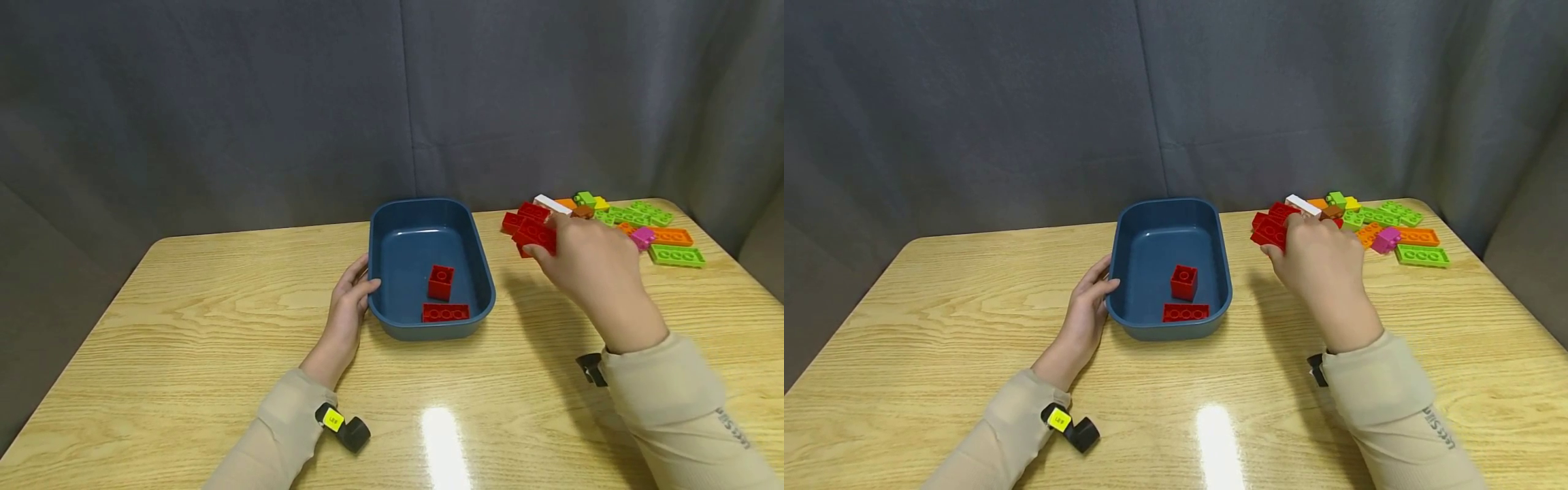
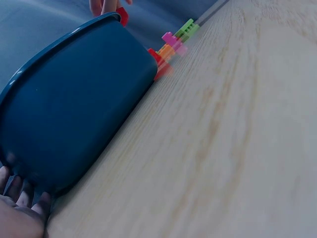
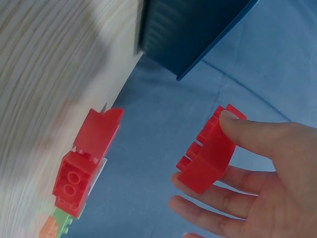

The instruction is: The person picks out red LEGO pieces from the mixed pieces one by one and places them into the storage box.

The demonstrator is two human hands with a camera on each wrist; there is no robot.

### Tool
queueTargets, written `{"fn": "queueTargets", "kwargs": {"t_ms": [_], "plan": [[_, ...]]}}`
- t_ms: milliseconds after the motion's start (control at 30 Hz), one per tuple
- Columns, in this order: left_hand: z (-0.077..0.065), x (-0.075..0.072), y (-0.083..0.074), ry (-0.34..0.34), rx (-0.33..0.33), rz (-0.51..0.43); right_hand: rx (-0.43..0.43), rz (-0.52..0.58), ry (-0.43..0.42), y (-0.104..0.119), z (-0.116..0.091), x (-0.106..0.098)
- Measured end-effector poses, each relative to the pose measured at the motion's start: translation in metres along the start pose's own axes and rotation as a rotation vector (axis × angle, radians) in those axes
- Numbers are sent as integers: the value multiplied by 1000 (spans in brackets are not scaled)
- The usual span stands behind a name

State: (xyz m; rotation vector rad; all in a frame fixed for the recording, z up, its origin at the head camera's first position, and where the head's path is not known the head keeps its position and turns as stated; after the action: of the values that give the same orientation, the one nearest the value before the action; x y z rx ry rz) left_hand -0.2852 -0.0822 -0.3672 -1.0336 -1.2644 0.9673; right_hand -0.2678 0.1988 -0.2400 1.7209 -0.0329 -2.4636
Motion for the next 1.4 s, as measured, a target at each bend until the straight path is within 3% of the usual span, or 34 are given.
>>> {"fn": "queueTargets", "kwargs": {"t_ms": [333,600,1400], "plan": [[0,0,0,-4,-6,2,-75,2,-108,21,-4,-10],[0,0,0,-2,-4,4,-80,8,-96,28,-6,-12],[0,0,1,-3,-5,-6,-241,-10,-92,76,-16,-2]]}}
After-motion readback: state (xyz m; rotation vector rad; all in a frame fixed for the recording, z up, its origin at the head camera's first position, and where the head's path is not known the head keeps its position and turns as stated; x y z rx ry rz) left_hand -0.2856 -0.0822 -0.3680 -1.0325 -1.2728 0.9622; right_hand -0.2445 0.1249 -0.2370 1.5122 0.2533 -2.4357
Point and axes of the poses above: each hand's wrist, its own z-axis towards the middle knuckle, its own x-axis out of the palm, y = z × x, the point moved 10 cm from there along z, towards the middle knuckle, and after that the axes turned 2 degrees about y, right-handed, at the moved point
